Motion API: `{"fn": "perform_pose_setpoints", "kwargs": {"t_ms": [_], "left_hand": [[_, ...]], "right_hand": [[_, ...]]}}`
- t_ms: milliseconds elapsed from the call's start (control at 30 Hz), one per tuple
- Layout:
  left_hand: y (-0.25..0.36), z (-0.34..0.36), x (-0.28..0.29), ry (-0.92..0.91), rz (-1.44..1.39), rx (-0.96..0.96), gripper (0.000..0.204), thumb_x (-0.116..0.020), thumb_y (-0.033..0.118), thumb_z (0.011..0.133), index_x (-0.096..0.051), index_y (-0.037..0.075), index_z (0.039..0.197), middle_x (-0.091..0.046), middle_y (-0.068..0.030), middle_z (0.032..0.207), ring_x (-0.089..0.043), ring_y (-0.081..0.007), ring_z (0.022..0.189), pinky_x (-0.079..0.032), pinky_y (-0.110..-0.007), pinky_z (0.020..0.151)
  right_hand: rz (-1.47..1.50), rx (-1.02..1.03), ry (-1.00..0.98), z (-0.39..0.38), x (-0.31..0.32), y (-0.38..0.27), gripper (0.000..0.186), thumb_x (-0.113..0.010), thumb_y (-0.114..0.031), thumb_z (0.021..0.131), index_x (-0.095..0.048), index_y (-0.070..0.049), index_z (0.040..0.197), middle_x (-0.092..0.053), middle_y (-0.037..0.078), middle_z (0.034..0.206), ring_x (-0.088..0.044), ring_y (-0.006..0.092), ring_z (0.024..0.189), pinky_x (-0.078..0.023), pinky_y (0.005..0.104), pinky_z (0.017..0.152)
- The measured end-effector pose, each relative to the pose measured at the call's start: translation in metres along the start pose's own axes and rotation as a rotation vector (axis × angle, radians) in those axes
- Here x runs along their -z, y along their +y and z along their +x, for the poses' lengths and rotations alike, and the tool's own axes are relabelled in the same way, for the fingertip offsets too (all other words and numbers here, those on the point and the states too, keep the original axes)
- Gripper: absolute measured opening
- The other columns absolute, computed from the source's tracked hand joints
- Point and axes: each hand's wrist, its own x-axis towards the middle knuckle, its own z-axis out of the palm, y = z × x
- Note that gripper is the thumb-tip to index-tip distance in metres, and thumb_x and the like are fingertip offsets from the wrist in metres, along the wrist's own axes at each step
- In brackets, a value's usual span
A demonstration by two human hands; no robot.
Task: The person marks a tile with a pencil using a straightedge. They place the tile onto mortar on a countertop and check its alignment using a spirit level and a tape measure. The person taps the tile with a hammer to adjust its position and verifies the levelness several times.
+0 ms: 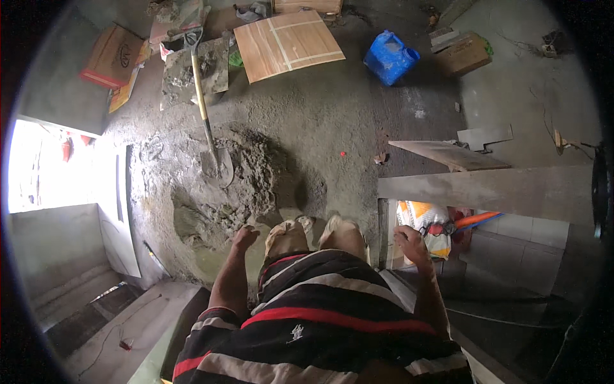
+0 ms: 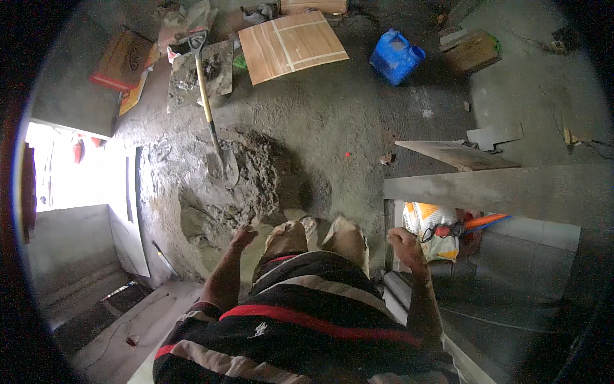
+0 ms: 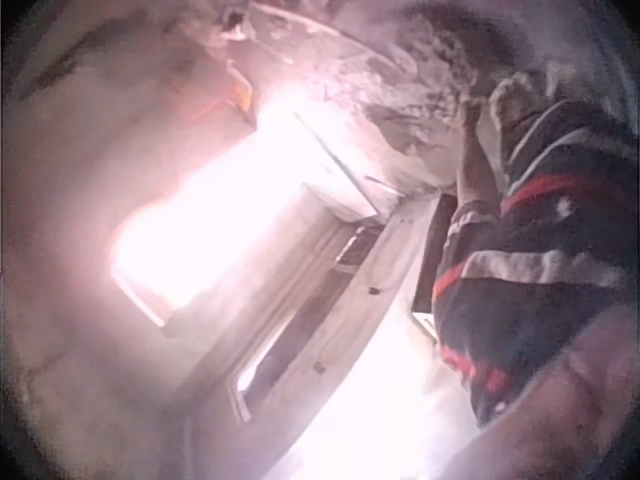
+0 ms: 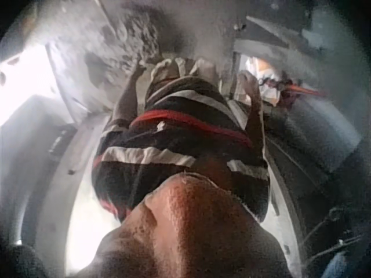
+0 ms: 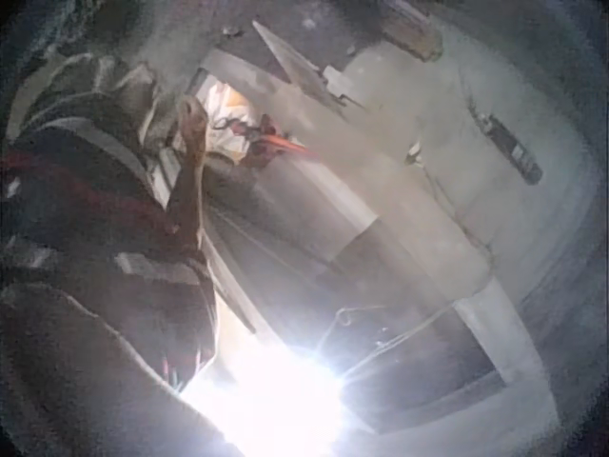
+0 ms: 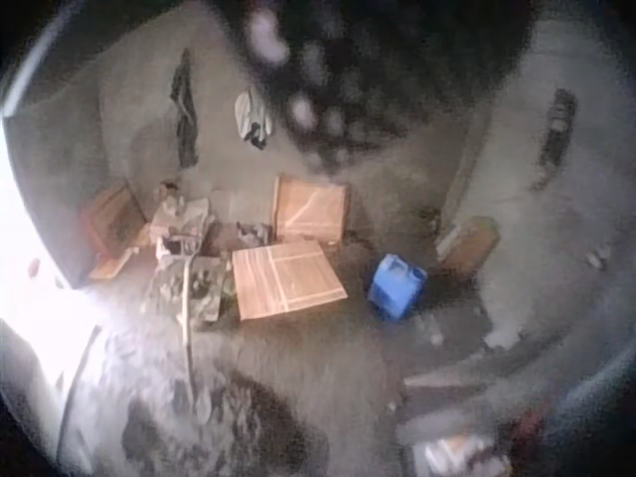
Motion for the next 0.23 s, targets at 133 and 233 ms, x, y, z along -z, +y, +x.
{"fn": "perform_pose_setpoints", "kwargs": {"t_ms": [133, 233], "left_hand": [[0.012, -0.016, -0.012, 0.032, -0.066, 0.046, 0.059, -0.077, 0.042, 0.089, -0.068, 0.007, 0.135, -0.074, -0.0202, 0.123, -0.070, -0.0274, 0.115, -0.054, -0.039, 0.097], [0.026, -0.013, -0.024, -0.010, -0.062, 0.081, 0.060, -0.078, 0.042, 0.088, -0.068, 0.009, 0.136, -0.072, -0.0213, 0.127, -0.069, -0.0312, 0.118, -0.053, -0.041, 0.101]], "right_hand": [[-0.076, -0.061, -0.074, 0.048, 0.025, -0.013, 0.035, -0.067, -0.025, 0.099, -0.068, -0.002, 0.126, -0.073, 0.020, 0.117, -0.072, 0.0298, 0.106, -0.055, 0.0404, 0.094], [0.047, -0.021, -0.111, 0.091, 0.042, 0.021, 0.038, -0.068, -0.027, 0.099, -0.067, -0.005, 0.130, -0.073, 0.020, 0.119, -0.072, 0.0293, 0.108, -0.055, 0.0420, 0.096]]}}
